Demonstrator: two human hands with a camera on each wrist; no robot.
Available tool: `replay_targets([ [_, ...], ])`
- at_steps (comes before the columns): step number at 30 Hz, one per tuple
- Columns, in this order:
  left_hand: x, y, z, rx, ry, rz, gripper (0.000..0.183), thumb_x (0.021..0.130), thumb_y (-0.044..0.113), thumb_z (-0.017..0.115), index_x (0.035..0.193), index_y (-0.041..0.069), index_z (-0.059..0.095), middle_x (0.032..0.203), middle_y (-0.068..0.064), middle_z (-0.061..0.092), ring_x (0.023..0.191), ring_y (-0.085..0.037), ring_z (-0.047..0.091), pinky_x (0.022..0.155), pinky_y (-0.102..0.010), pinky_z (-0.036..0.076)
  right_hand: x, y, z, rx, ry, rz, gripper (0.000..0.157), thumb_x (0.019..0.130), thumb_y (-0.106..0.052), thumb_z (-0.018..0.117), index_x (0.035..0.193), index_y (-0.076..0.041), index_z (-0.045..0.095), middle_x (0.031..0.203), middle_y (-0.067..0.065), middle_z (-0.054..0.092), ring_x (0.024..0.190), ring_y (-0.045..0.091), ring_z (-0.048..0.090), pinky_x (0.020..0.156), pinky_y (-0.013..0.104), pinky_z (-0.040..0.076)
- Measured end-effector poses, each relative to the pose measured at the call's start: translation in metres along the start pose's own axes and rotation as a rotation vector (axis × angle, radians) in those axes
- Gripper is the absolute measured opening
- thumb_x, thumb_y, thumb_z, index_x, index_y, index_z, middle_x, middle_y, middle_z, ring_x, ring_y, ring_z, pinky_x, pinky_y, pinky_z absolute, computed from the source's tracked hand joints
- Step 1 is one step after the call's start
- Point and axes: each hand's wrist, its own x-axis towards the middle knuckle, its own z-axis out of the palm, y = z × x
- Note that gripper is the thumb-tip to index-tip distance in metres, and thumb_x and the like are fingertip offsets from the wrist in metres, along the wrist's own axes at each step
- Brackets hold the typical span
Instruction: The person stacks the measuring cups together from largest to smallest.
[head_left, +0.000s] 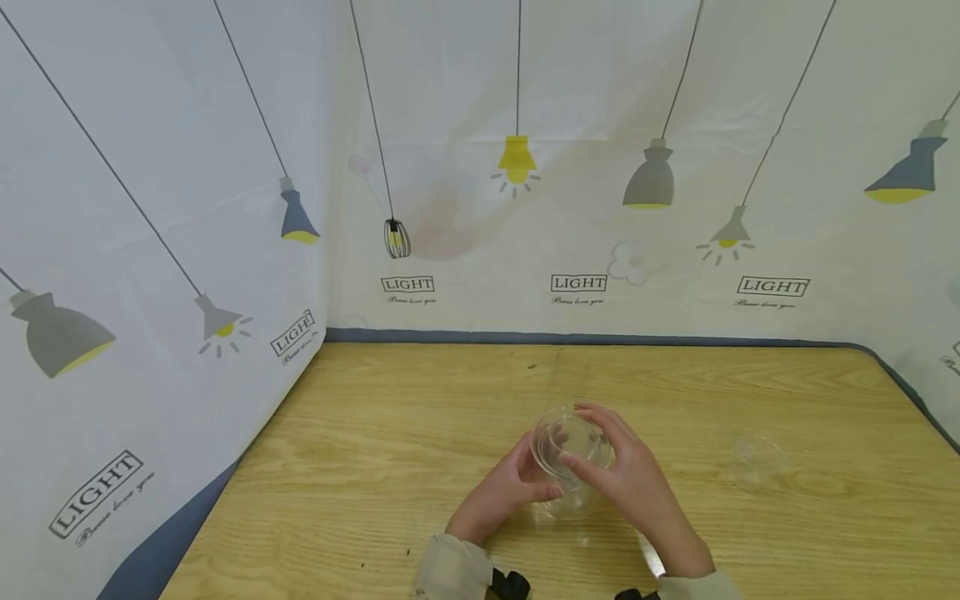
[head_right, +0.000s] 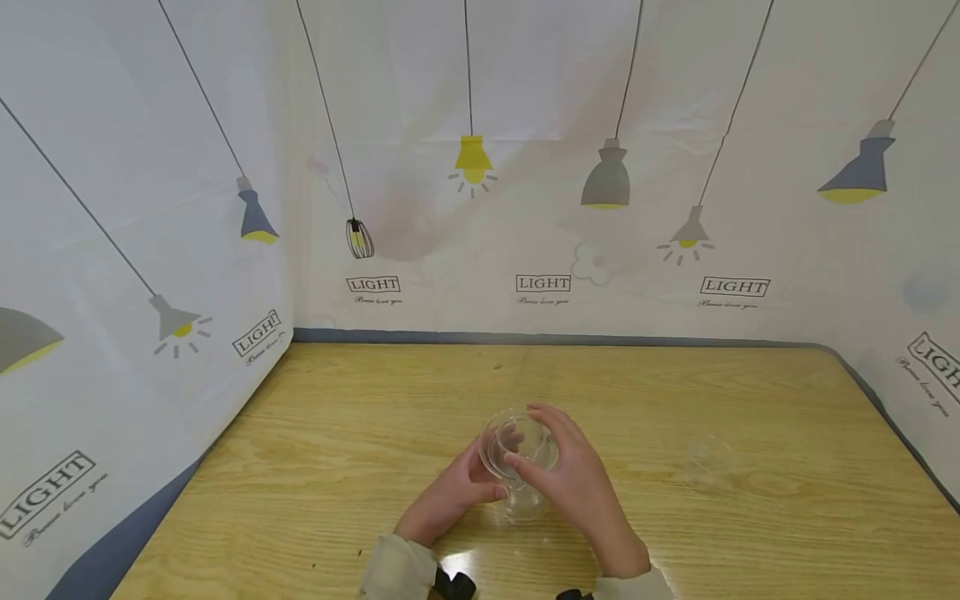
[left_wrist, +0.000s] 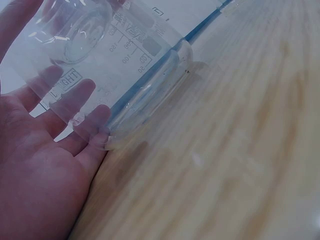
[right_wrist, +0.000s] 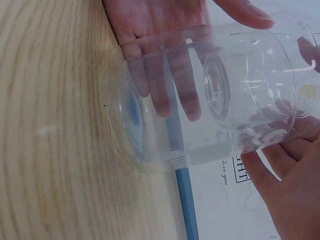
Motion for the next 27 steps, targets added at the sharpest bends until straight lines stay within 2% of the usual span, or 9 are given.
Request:
replay_targets([
  [10,-0.007,0.018,0.006,-0.029,-0.009,0.003,0.074,0.080,0.021,0.068,0.139,0.031,0.026,0.142,0.001,0.030,0.129,-0.019,0.029,0.099,-0.032,0.031,0.001,-0.004,-0.002,-0.051,-0.021,0.034,0.064,0.075,-0.053,0.063,0.129,-0.023,0.045,0.136,-0.005,0.038,0.121,0.024,0.039,0.087,0.052,0.038],
  [16,-0.007,0.019,0.006,-0.031,-0.017,0.011,0.073,0.080,0.021,0.068,0.139,0.031,0.026,0.141,0.001,0.032,0.128,-0.019,0.029,0.098,-0.032,0.032,0.002,-0.008,-0.003,-0.079,-0.038,0.077,0.068,0.072,-0.056,0.063,0.129,-0.022,0.045,0.136,-0.003,0.039,0.121,0.027,0.039,0.086,0.055,0.038],
  [27,-0.006,0.017,0.005,-0.028,-0.036,0.018,0.073,0.080,0.021,0.068,0.139,0.032,0.026,0.141,-0.004,0.033,0.128,-0.022,0.031,0.097,-0.032,0.033,0.003,-0.016,-0.006,-0.146,-0.062,0.137,0.077,0.070,-0.062,0.061,0.130,-0.017,0.045,0.133,0.004,0.044,0.116,0.030,0.044,0.086,0.052,0.039],
])
